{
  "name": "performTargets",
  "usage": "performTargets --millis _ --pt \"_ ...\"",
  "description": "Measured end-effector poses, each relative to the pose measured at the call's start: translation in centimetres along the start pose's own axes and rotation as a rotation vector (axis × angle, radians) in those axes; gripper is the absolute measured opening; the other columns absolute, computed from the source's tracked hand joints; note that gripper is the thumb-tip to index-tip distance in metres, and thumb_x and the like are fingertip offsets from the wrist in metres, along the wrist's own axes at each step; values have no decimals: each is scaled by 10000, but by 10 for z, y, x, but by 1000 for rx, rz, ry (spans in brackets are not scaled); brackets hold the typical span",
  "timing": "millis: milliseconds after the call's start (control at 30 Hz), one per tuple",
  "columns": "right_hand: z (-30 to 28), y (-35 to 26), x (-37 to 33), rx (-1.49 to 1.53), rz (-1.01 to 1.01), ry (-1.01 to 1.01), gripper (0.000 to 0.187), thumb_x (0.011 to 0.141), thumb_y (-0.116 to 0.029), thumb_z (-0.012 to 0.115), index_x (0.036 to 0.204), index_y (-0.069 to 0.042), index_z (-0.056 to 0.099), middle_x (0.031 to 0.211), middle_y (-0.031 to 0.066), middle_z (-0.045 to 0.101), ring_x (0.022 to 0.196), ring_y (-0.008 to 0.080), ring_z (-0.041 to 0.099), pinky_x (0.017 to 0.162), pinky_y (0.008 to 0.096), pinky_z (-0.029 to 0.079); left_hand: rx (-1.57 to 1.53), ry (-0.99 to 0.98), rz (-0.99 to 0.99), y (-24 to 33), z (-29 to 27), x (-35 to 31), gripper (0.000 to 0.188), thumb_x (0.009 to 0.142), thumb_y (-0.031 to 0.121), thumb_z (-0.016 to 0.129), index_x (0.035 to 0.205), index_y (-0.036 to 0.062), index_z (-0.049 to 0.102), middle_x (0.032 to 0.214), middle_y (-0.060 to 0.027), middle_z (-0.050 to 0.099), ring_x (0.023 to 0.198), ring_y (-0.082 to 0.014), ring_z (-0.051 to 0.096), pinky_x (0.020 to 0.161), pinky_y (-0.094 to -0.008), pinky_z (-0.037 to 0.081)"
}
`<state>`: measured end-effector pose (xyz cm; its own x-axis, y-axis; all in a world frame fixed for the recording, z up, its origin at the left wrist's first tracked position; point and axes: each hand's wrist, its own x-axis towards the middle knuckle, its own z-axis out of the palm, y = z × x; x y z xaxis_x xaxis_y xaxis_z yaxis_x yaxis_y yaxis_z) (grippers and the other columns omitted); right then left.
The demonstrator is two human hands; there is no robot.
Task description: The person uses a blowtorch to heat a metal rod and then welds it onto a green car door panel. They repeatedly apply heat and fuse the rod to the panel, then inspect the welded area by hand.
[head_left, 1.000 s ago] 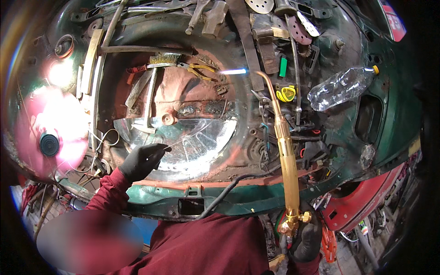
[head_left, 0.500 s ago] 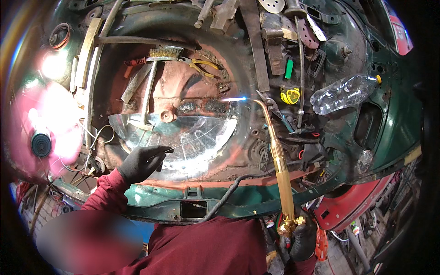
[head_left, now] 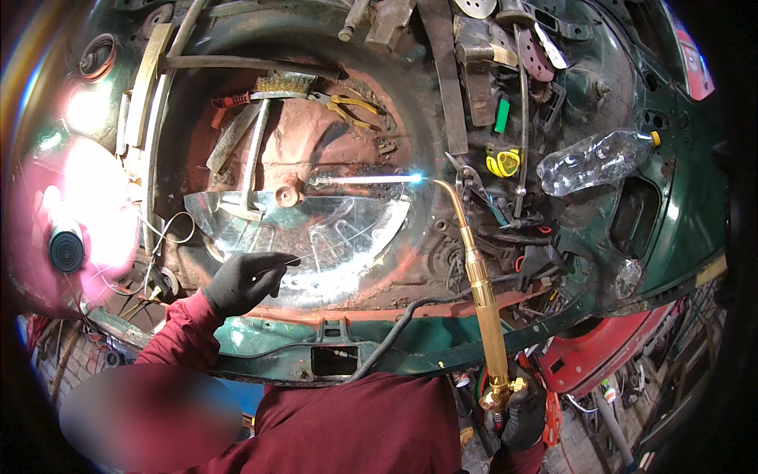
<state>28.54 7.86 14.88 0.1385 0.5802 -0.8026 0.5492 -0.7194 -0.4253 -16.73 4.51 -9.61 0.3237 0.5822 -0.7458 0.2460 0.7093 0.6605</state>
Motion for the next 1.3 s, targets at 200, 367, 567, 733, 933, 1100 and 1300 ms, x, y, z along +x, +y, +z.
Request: performTargets --millis 200,367,567,733,933,1100,1300 --pt "-6 7 -4 35 67 8 918 1044 -752 523 1444 72 588 993 102 745 753 164 694 663 320 560 -18 -17 -11 1 1 0 341 1126 113 561 1399 -24 712 880 -36 736 784 -84 675 769 -298 584" --pt "-8 7 -8 68 85 8 909 1043 -738 537 1471 63 571 1101 127 736 810 192 704 697 341 571 -101 -23 -30 -6 4 2 339 1127 115 562 1394 -30 712 930 -46 750 782 -88 676 756 -296 580" --pt "0 -11 -2 412 23 -235 845 1078 -633 577 1574 44 478 1279 144 685 900 211 701 741 369 586 -160 -56 -54 -10 6 7 330 1132 147 575 1381 -15 719 900 -31 743 747 -83 656 718 -296 565" --pt "17 -20 2 389 99 -187 790 1102 -562 576 1608 26 431 1242 150 689 849 191 688 708 345 581 -208 -71 -112 -7 8 11 347 1146 180 565 1401 -5 709 847 -22 722 724 -76 642 698 -290 555" --pt "38 -11 16 347 148 -77 736 1130 -477 574 1648 5 374 1199 157 695 788 166 673 669 316 574 -283 -106 -121 -18 14 26 375 1151 181 540 1443 -8 680 795 -15 688 713 -78 648 690 -289 557" --pt "54 -37 43 348 243 -181 627 1171 -347 522 1668 -14 332 1095 164 722 555 84 573 498 224 485 -318 -95 -144 -24 13 36 416 1139 210 541 1459 -25 664 808 -40 731 723 -111 690 722 -289 557" --pt "70 -36 69 223 323 -156 535 1179 -295 498 1629 -29 386 1092 168 731 562 83 594 505 222 510 -376 -93 -153 -29 12 42 393 1153 196 520 1460 1 668 751 -6 672 692 -82 650 662 -285 539"
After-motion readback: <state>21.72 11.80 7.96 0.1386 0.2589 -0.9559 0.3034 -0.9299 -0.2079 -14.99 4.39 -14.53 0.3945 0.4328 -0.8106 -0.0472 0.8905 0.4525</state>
